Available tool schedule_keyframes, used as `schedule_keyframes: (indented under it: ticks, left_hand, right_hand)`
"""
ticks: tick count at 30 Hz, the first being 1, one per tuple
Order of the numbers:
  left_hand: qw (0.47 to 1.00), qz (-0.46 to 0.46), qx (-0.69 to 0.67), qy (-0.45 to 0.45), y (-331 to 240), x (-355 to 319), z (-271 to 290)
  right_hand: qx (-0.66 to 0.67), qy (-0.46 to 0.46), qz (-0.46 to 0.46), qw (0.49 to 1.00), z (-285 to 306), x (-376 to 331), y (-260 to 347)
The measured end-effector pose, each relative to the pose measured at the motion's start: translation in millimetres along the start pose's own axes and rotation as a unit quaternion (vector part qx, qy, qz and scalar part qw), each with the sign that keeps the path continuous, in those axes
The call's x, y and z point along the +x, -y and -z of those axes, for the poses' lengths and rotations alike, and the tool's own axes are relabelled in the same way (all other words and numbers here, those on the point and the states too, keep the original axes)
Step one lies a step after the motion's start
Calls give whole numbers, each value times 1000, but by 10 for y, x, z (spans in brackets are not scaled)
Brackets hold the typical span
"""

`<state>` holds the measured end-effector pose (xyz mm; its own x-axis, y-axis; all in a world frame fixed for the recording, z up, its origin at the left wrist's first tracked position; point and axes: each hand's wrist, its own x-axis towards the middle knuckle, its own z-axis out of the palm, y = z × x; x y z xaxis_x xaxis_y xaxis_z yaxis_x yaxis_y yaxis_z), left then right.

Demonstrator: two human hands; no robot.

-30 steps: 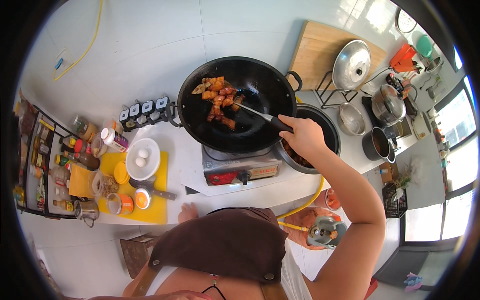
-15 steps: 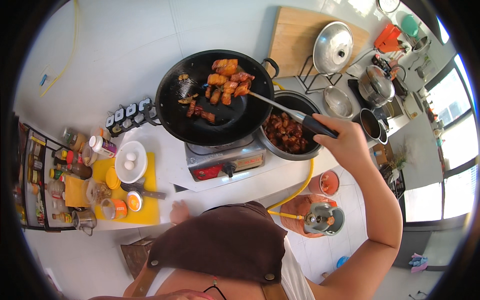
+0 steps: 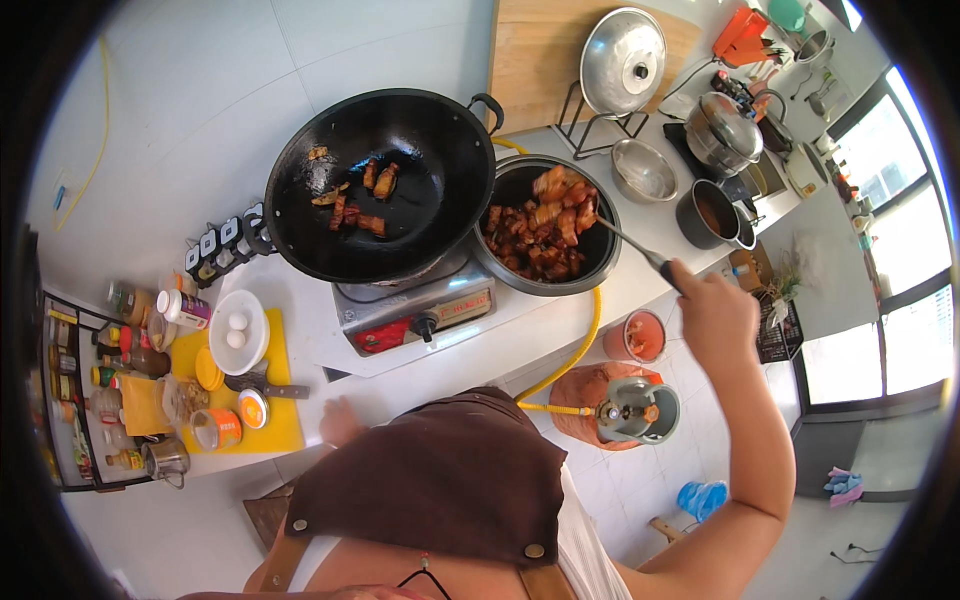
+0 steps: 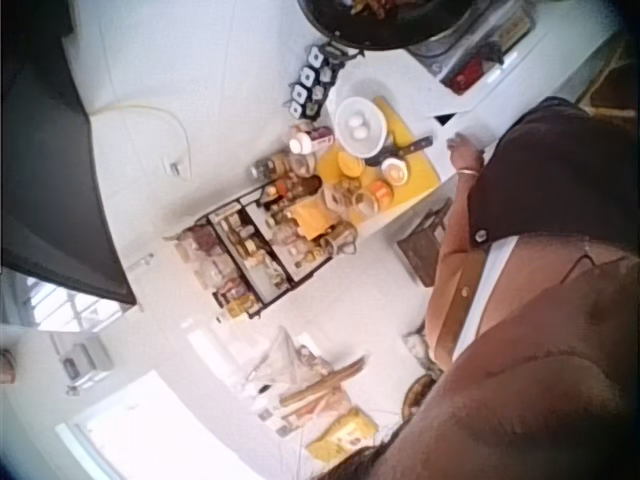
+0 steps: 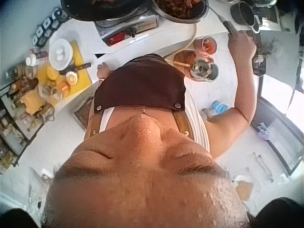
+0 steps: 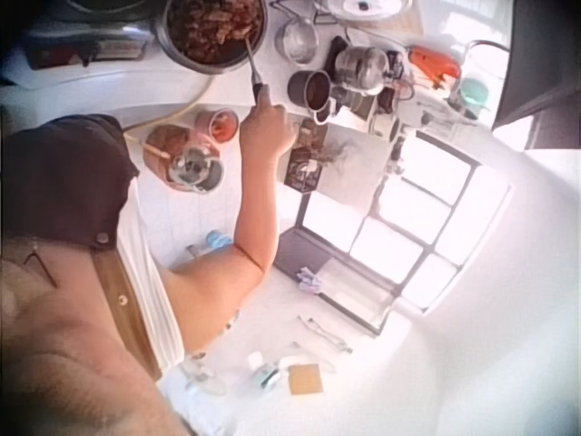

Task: The person transfers cooked meat from a wok into a pot using a spatula, adds liquid from a scoop, seasons the dish with packets, and pours additional liquid from a second pot.

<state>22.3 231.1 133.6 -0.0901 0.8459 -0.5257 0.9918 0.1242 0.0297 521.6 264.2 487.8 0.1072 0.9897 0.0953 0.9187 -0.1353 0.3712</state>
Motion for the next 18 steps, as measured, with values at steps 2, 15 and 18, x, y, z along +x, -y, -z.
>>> schedule_keyframes:
  ticks: [2, 15, 18]
  left_hand:
    - [1000, -6, 9, 1, -13, -21, 50]
    - [998, -43, -9, -39, 4, -211, 113]
    - [999, -46, -5, -26, 19, -181, 133]
  right_hand:
    - [-110, 50, 28, 992, -298, 56, 228]
    - [373, 4, -132, 918, -94, 4, -649]
    - [519, 54, -160, 838, 204, 0, -766]
